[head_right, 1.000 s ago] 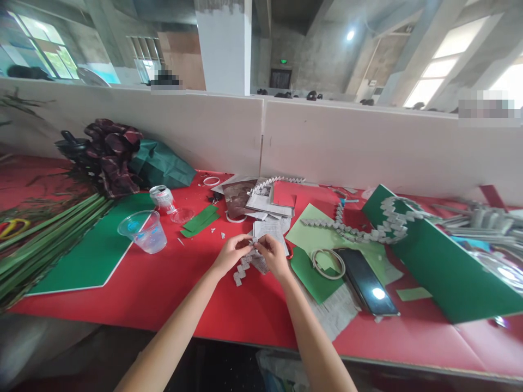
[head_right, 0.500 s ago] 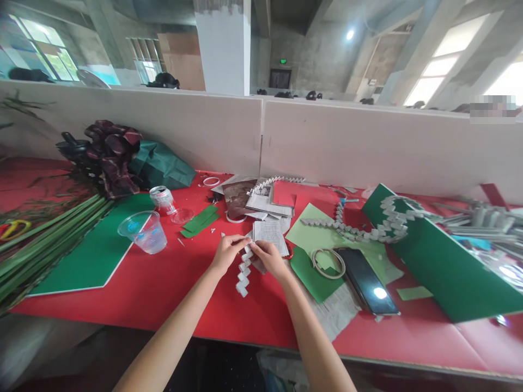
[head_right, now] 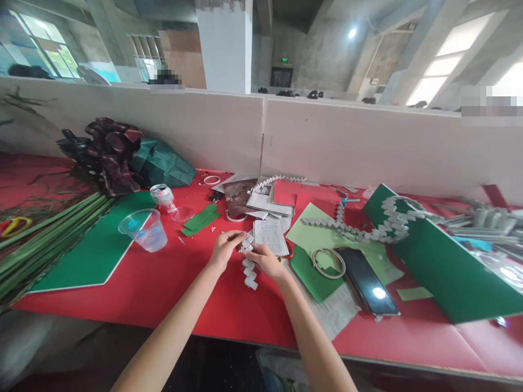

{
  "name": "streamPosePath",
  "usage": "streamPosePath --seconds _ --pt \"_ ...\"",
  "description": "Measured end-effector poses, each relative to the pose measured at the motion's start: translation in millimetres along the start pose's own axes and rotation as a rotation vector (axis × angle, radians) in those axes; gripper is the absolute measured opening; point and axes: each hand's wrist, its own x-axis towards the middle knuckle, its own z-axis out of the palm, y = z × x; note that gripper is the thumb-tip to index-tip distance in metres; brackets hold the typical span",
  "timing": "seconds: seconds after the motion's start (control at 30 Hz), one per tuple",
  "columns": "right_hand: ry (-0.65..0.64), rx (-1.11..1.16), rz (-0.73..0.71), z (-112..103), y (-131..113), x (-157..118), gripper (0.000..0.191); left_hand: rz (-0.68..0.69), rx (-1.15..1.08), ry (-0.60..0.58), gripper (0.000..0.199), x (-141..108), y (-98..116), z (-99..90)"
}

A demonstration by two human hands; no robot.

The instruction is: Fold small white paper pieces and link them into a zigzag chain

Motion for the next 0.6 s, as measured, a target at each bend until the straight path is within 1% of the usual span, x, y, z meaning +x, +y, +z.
streamPosePath --seconds 0.1,0.2,0.27,0.3,0.37,0.43,0.53,0.6 --pt "-0.018 -0.008 0.002 -1.2 -2.2 1.4 0.037 -0.008 0.005 0.038 0.029 0.8 -0.3 -1.0" --pt "-0.027 -0.03 -0.024 -1.4 -1.3 -0.4 0.038 -0.042 -0.023 -0.016 0.029 1.1 -2.9 0.0" --pt "0.003 -0.042 -0.049 -0.7 1.3 -1.4 0.039 -0.053 -0.035 -0.032 0.031 1.7 -4.8 0.9" --pt "0.035 -0.054 -0.059 -0.6 2.8 -1.5 0.04 -0.048 -0.036 -0.014 0.032 2.4 -5.4 0.6" --pt "0.148 -0.143 -0.082 -2.2 5.4 -1.1 0.043 -0.027 -0.029 0.068 0.034 4.6 -5.3 -3.1" --pt "0.337 -0.336 -0.13 -6.9 6.5 -0.9 0.043 -0.027 -0.008 0.17 0.034 7.9 -3.6 -11.7" --pt "0.657 -0.648 -0.225 -18.4 6.8 -2.0 0.03 -0.053 0.07 0.286 0.03 13.4 -1.7 -30.2" --pt "0.792 -0.802 -0.254 -26.1 8.5 -2.7 0.023 -0.053 0.108 0.316 0.027 17.0 -3.2 -41.5"
